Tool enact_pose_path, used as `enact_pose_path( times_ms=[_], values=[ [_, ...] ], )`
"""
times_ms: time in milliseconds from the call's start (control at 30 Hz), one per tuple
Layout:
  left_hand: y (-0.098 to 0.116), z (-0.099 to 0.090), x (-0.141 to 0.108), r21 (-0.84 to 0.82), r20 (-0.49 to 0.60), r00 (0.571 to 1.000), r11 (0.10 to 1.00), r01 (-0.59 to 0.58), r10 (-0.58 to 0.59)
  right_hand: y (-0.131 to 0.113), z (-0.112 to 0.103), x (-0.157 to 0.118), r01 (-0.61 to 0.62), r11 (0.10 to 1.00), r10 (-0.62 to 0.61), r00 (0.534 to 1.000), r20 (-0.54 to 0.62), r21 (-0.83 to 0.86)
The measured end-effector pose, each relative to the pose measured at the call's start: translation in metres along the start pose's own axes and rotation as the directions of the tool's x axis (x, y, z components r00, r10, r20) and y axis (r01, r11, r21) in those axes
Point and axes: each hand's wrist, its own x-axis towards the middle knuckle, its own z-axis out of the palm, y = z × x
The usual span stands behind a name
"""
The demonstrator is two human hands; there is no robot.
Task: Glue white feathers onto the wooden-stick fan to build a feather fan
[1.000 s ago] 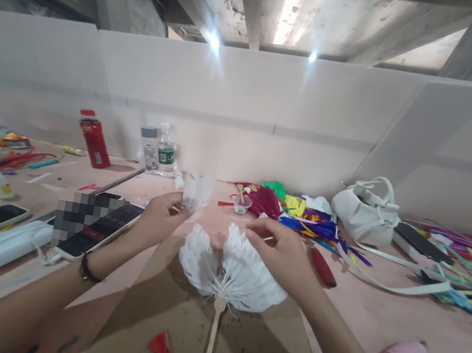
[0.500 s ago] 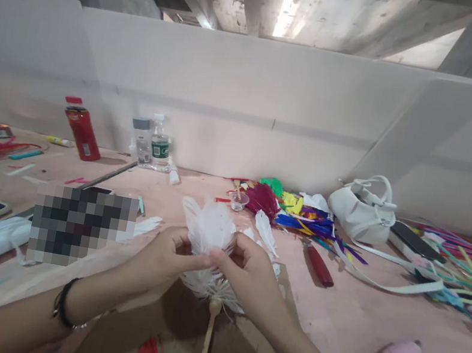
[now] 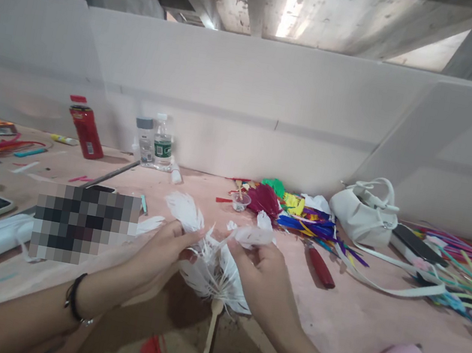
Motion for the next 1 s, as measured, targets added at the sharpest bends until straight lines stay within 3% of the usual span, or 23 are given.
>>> enact_pose_path(
  times_ms=[133, 233, 333, 433, 567, 700, 767, 833, 900, 1000],
  values=[
    [0.001, -0.004, 0.007, -0.024, -0.095, 0.995, 1.000, 0.001, -0.003, -0.016, -0.005, -0.005, 0.227, 0.969, -0.225, 0.974, 0.031, -0.097],
    [0.001, -0.010, 0.016, 0.017, -0.155, 0.987, 0.999, -0.034, 0.036, -0.023, -0.007, -0.006, 0.267, 0.953, -0.275, 0.961, -0.035, -0.142],
    [0.003, -0.021, 0.027, 0.117, -0.211, 0.972, 0.990, -0.081, 0.104, -0.024, -0.010, -0.003, 0.200, 0.977, -0.212, 0.960, -0.181, -0.080],
    [0.007, -0.036, 0.039, 0.272, -0.299, 0.930, 0.953, -0.134, 0.216, -0.022, -0.012, 0.002, 0.130, 0.985, -0.098, 0.962, -0.253, 0.113],
    [0.009, -0.053, 0.056, 0.442, -0.353, 0.874, 0.883, -0.160, 0.335, -0.023, -0.012, 0.007, 0.073, 0.954, -0.014, 0.980, -0.199, 0.292],
    [0.006, -0.058, 0.066, 0.559, -0.340, 0.877, 0.823, -0.101, 0.339, -0.022, -0.011, 0.011, 0.060, 0.955, -0.007, 0.984, -0.179, 0.291],
    [0.005, -0.055, 0.064, 0.648, -0.341, 0.848, 0.755, -0.101, 0.407, -0.020, -0.012, 0.013, 0.055, 0.957, -0.010, 0.987, -0.159, 0.285],
    [0.005, -0.048, 0.056, 0.778, -0.201, 0.816, 0.594, -0.202, 0.541, -0.018, -0.013, 0.015, 0.059, 0.961, -0.022, 0.991, -0.136, 0.269],
    [0.005, -0.039, 0.042, 0.840, 0.068, 0.795, 0.396, -0.372, 0.602, -0.015, -0.015, 0.017, 0.066, 0.965, -0.035, 0.992, -0.124, 0.253],
    [0.002, -0.021, 0.012, 0.775, 0.369, 0.808, 0.327, -0.540, 0.460, -0.011, -0.017, 0.021, 0.060, 0.963, -0.023, 0.989, -0.144, 0.261]
  ],
)
